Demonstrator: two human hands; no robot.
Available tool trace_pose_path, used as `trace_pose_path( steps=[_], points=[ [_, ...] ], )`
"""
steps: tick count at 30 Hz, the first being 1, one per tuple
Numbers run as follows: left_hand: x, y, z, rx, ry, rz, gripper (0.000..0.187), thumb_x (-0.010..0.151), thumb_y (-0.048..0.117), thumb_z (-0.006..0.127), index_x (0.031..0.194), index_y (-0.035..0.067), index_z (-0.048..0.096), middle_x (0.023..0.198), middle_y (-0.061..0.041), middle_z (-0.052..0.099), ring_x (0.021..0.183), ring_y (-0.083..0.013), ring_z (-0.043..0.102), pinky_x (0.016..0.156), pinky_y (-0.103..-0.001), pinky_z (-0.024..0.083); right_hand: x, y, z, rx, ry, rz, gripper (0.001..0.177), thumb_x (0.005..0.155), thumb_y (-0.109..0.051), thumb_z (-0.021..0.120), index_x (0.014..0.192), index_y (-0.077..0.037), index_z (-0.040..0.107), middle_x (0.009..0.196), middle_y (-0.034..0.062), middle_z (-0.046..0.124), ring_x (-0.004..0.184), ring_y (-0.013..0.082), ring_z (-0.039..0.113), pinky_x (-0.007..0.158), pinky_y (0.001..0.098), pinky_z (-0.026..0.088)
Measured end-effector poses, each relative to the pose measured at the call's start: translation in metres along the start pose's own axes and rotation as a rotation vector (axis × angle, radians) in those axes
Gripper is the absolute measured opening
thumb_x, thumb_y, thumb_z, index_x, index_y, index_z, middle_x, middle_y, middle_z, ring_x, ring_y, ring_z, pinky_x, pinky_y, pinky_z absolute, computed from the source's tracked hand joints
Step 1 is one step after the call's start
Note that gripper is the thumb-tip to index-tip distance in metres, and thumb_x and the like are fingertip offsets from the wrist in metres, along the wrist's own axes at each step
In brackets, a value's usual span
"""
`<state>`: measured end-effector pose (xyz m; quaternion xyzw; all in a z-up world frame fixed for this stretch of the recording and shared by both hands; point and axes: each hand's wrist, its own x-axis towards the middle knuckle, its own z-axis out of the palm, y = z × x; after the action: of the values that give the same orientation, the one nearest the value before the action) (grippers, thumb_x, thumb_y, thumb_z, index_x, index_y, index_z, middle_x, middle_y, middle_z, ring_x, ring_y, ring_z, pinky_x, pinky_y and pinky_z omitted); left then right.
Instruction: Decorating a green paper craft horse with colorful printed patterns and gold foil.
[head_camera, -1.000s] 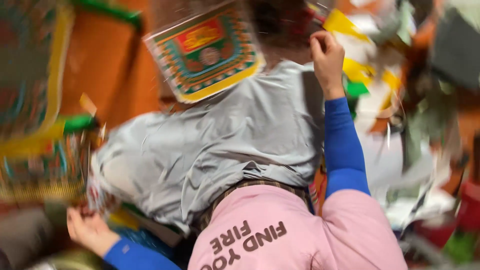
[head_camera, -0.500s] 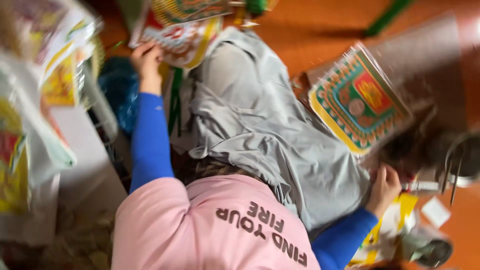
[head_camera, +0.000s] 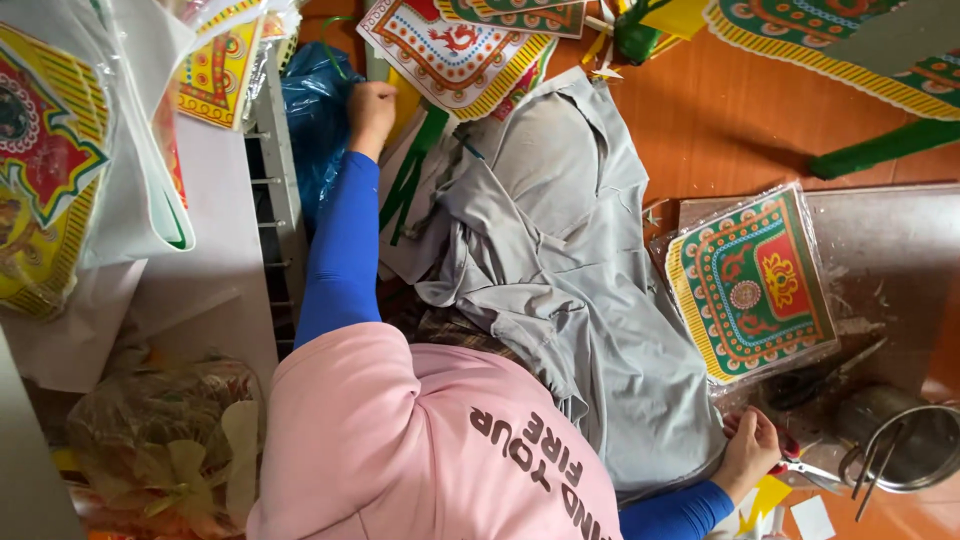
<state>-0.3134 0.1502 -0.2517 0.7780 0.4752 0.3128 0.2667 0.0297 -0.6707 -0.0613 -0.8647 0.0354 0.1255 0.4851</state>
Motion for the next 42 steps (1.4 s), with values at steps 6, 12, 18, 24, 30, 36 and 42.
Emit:
trace_pose_path(
  steps=[6,12,18,24,30,36,42],
  points=[
    [0.01,0.015,0.046,-0.448,-0.14,-0.345,0.018,0.09,0.013,0.076,0.077,0.001,0.074,0.074,-0.009,0.074,0.067,-0.0189,0.072,0.063,-0.036,0.052,0.001,-0.002,0.001,-0.015,-0.021,0.042,0.022,0.109,-0.013,0.064,0.122,0.005,0.066,0.093,0.0097,0.07,0.077,0.0155,0.069,0.066,0.0256,0.056],
    [0.043,0.105,0.02,-0.929,-0.052,-0.811,0.029,0.079,0.015,0.07,0.106,0.009,0.07,0.091,-0.002,0.076,0.073,-0.0105,0.073,0.058,-0.027,0.059,-0.001,-0.004,0.001,0.003,-0.024,0.051,0.021,0.109,-0.013,0.063,0.122,0.004,0.066,0.093,0.0096,0.07,0.077,0.0156,0.069,0.066,0.0254,0.056],
    [0.077,0.1,0.039,-1.237,-0.27,-0.728,0.031,0.092,0.024,0.065,0.104,-0.004,0.065,0.093,-0.018,0.073,0.079,-0.0252,0.066,0.066,-0.035,0.057,0.0,-0.001,-0.001,-0.004,-0.02,0.048,0.021,0.109,-0.013,0.064,0.122,0.005,0.067,0.094,0.0095,0.07,0.078,0.0154,0.068,0.067,0.025,0.055],
    [0.081,0.149,0.012,-1.365,-0.269,-0.507,0.038,0.094,0.034,0.067,0.112,0.001,0.065,0.111,-0.013,0.067,0.103,-0.0233,0.065,0.092,-0.036,0.055,-0.002,-0.003,0.001,0.012,-0.01,0.072,0.022,0.108,-0.013,0.064,0.121,0.004,0.066,0.093,0.0098,0.07,0.077,0.016,0.069,0.066,0.0257,0.056],
    [0.052,0.123,0.038,-0.976,-0.684,-0.153,0.064,0.084,0.016,0.083,0.138,0.006,0.05,0.137,-0.009,0.06,0.127,-0.0237,0.057,0.11,-0.039,0.047,-0.003,-0.008,0.003,0.004,-0.006,0.073,0.022,0.108,-0.012,0.063,0.122,0.005,0.066,0.095,0.0112,0.07,0.079,0.0174,0.069,0.067,0.027,0.056],
    [0.046,0.067,0.115,-0.23,-0.619,0.164,0.035,0.101,0.014,0.057,0.134,0.005,0.065,0.139,-0.014,0.067,0.131,-0.0309,0.061,0.111,-0.041,0.048,-0.001,-0.001,0.001,0.0,0.008,0.088,0.024,0.108,-0.015,0.064,0.124,0.004,0.066,0.097,0.0109,0.07,0.08,0.0172,0.069,0.067,0.027,0.055],
    [0.055,0.178,0.022,-0.192,-0.232,0.169,0.041,0.094,0.025,0.067,0.129,0.003,0.063,0.133,-0.021,0.064,0.123,-0.0387,0.059,0.104,-0.045,0.046,0.008,0.012,0.001,0.014,0.038,0.086,0.026,0.107,-0.017,0.065,0.124,0.004,0.066,0.098,0.0099,0.071,0.08,0.0179,0.07,0.065,0.0273,0.055]
  ],
)
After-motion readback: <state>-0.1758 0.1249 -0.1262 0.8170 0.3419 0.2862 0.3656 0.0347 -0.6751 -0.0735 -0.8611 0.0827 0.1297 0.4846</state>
